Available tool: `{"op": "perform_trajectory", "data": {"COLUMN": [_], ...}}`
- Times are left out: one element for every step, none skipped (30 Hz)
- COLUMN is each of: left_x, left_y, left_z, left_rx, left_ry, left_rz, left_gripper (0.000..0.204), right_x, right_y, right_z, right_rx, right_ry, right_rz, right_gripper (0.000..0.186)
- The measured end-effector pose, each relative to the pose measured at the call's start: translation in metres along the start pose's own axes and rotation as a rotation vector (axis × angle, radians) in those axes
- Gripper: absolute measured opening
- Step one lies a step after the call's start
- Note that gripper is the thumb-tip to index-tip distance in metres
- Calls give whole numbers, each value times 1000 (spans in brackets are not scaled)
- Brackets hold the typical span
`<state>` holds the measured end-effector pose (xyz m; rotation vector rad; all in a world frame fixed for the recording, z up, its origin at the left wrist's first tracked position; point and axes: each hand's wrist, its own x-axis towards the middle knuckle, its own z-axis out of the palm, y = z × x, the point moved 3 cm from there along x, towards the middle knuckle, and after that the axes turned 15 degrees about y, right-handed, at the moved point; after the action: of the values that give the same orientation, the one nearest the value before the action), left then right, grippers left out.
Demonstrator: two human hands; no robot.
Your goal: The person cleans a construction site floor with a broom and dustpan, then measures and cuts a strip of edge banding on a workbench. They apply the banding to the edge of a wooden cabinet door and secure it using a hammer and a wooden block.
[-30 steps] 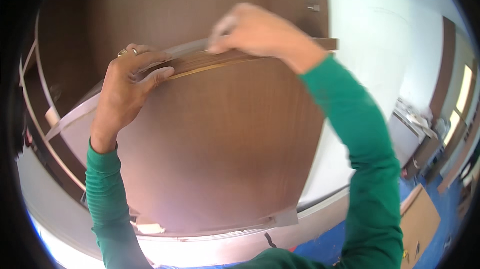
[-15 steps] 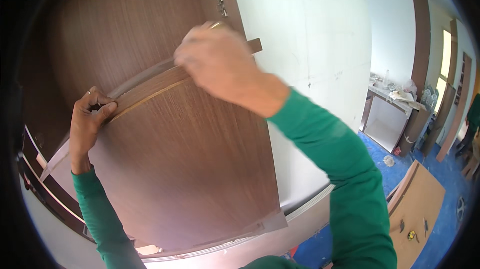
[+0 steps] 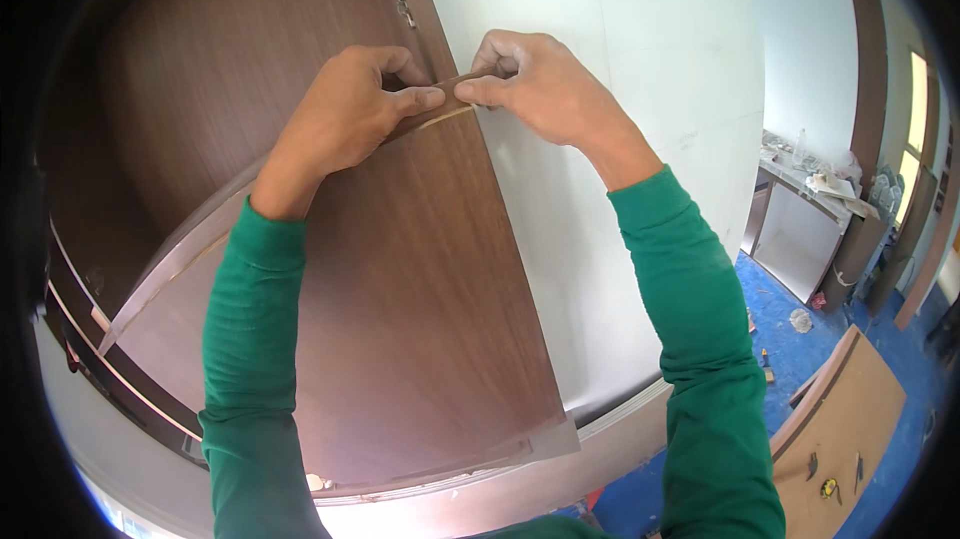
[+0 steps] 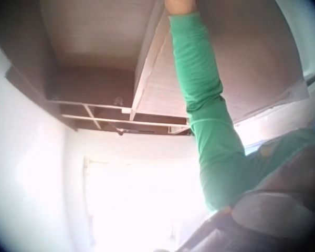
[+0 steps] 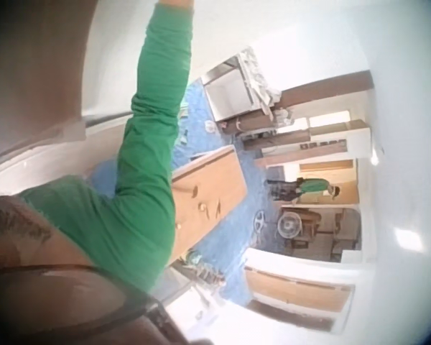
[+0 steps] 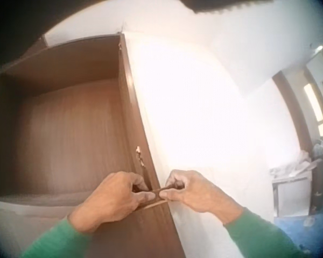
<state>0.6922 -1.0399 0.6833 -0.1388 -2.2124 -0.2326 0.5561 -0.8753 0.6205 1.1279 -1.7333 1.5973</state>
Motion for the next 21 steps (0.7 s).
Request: {"op": "perform_trajectory", "data": {"left_x": [-2,-4,-5,-5,-2,1,1,-1,-3,-5,-4,-5,-6,-6,-4,-5,-4,-4,-4,-4,-5], "left_y": [2,1,-2,-2,-3,-4,-1,3,5,3,1,-1,-2,-3,-5,-4,-4,-4,-1,3,7], "left_z": [0,5,11,10,9,9,6,10,14,13,11,9,10,11,10,8,7,5,5,6,7], "left_rx": [17,20,24,24,22,18,67,107,145,145,140,134,122,109,98,93,91,90,88,88,89], "left_ry": [28,52,76,71,65,59,85,95,105,94,92,90,100,111,121,100,79,58,53,49,44], "left_rz": [7,13,17,31,44,58,78,101,124,97,77,57,67,77,87,60,33,5,-18,-42,-67], "left_gripper": [33,33,34,34,34,35,34,34,33,32,32,31,31,30,30,30,30,29,29,29,29], "right_x": [1,-2,-7,-9,-8,-6,-6,-8,-5,-4,-4,-6,-5,-3,0,-2,-4,-5,-7,-7,-7], "right_y": [-2,-3,-7,-14,-13,-9,-10,-7,-3,-3,-4,-5,-4,-4,-4,-6,-7,-9,-9,-7,-6], "right_z": [0,-2,-3,-4,-4,-3,-2,-3,-6,-4,-8,-12,-17,-19,-20,-19,-15,-7,-4,-3,-2], "right_rx": [-24,-76,-127,-166,-167,-171,-173,-169,-168,-150,-116,-83,-59,-66,-71,-74,-108,-140,-183,-151,-117], "right_ry": [-5,9,21,33,33,33,29,-4,-35,-63,-68,-73,-73,-34,5,41,43,45,43,29,14], "right_rz": [-32,-43,-55,-82,-75,-68,-63,-30,3,27,28,28,30,15,-1,-8,-29,-51,-73,-45,-17], "right_gripper": [28,28,27,27,25,24,23,22,23,24,28,33,38,38,38,39,37,35,34,32,30]}}
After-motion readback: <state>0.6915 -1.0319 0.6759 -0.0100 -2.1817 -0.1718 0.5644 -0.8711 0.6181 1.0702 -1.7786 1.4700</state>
